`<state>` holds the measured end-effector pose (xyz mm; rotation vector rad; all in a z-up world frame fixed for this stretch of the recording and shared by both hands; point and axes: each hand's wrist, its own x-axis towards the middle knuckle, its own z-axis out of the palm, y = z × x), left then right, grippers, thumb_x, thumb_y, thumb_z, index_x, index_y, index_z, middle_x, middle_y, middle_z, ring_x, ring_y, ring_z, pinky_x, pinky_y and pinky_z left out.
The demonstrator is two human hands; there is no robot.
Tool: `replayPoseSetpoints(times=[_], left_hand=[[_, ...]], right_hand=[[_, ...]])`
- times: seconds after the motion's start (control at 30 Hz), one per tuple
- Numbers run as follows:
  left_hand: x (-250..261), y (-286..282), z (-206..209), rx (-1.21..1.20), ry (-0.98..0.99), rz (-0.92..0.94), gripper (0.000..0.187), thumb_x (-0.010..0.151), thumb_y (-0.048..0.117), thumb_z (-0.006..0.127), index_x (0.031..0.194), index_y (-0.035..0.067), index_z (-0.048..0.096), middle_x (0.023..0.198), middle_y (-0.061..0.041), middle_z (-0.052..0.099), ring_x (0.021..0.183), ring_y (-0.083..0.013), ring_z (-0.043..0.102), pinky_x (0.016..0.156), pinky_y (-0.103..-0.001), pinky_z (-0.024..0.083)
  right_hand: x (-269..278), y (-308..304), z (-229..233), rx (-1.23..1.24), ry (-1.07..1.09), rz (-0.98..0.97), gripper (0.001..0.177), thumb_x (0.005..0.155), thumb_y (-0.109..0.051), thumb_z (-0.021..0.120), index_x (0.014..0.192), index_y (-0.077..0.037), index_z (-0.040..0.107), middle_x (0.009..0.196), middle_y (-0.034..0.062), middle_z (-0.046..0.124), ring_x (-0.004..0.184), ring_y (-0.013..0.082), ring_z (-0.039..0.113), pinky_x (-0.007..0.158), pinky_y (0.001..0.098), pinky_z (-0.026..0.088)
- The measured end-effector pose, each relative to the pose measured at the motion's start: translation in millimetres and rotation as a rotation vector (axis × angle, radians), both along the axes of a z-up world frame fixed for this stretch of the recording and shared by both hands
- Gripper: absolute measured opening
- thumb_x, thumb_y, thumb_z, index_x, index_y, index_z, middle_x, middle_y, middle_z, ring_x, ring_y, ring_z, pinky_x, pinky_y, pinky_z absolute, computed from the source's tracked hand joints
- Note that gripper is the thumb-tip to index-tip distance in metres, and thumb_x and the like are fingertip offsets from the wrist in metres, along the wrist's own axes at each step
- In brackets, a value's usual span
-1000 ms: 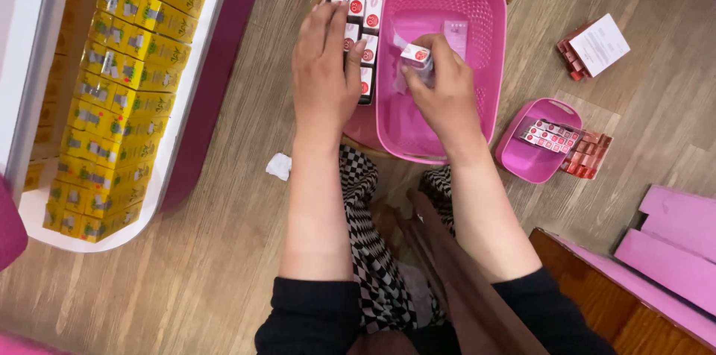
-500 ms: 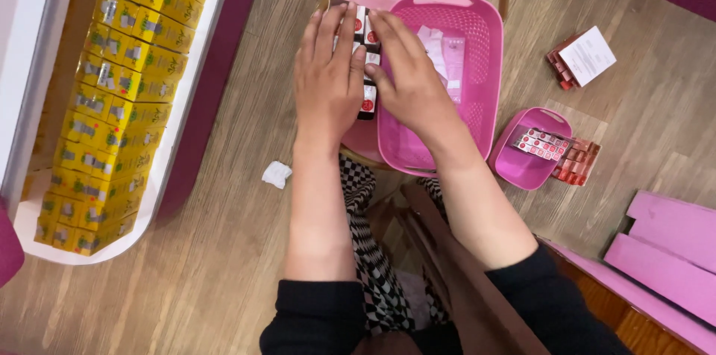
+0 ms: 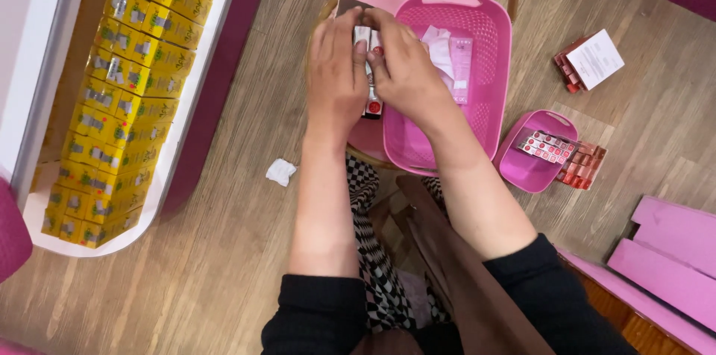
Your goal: Unpacking small cosmetic boxes from paper wrapping and arranging them into pink baskets on a display stand
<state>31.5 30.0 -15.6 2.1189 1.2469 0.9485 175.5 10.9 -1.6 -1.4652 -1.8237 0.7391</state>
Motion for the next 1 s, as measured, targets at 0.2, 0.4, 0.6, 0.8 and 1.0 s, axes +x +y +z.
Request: replayPoseSetpoints(times=[0.2,0.4,0.6,0.8,1.0], left_hand=[[5,2,-4,0.061,-0.083,0.063,0.032,0.107,0.013,0.034,0.124,-0.004,0.055,0.126,-0.020,0.059,0.123,-0.0402,0.054,0.120,-0.053,0.034],[6,2,-8,0.099,-0.113,0.103,0.030,0.106,0.013,0.035,0.119,-0.004,0.056,0.120,-0.020,0.060,0.117,-0.0389,0.054,0.110,-0.052,0.038],[7,-2,6,0.092,-0.145,0.110,0.036,0.108,0.027,0.033,0.116,0.001,0.056,0.116,-0.016,0.062,0.114,-0.0357,0.056,0.114,-0.051,0.035],[0,-1,-5,-0.034,-0.192,0.122,0.044,0.110,0.029,0.033,0.132,-0.004,0.052,0.131,-0.022,0.061,0.138,-0.0385,0.045,0.113,-0.051,0.042],[3,-2,2,0.016,-0.226,0.147,0.029,0.109,0.016,0.033,0.125,-0.001,0.050,0.116,-0.019,0.062,0.109,-0.0326,0.059,0.092,-0.044,0.051]], right_hand=[[-7,11,0,-0.047,-0.322,-0.031,0.038,0.107,-0.031,0.032,0.124,-0.003,0.052,0.117,0.0180,0.064,0.089,0.0407,0.066,0.084,0.0629,0.034],[-4,18,-2,-0.074,-0.283,0.033,0.028,0.105,-0.024,0.036,0.116,-0.005,0.053,0.101,0.0165,0.067,0.089,0.0364,0.061,0.079,0.0501,0.030],[1,16,6,0.017,-0.255,0.043,0.024,0.092,-0.005,0.043,0.114,-0.009,0.053,0.102,0.0067,0.072,0.087,0.0274,0.061,0.076,0.0408,0.020],[0,14,2,-0.043,-0.343,0.044,0.013,0.096,-0.011,0.038,0.102,-0.011,0.050,0.089,0.0055,0.067,0.084,0.0328,0.064,0.095,0.0538,0.021],[5,11,-1,-0.007,-0.250,0.071,0.033,0.091,-0.003,0.044,0.120,-0.012,0.057,0.111,0.0035,0.070,0.100,0.0225,0.063,0.083,0.0410,0.019]])
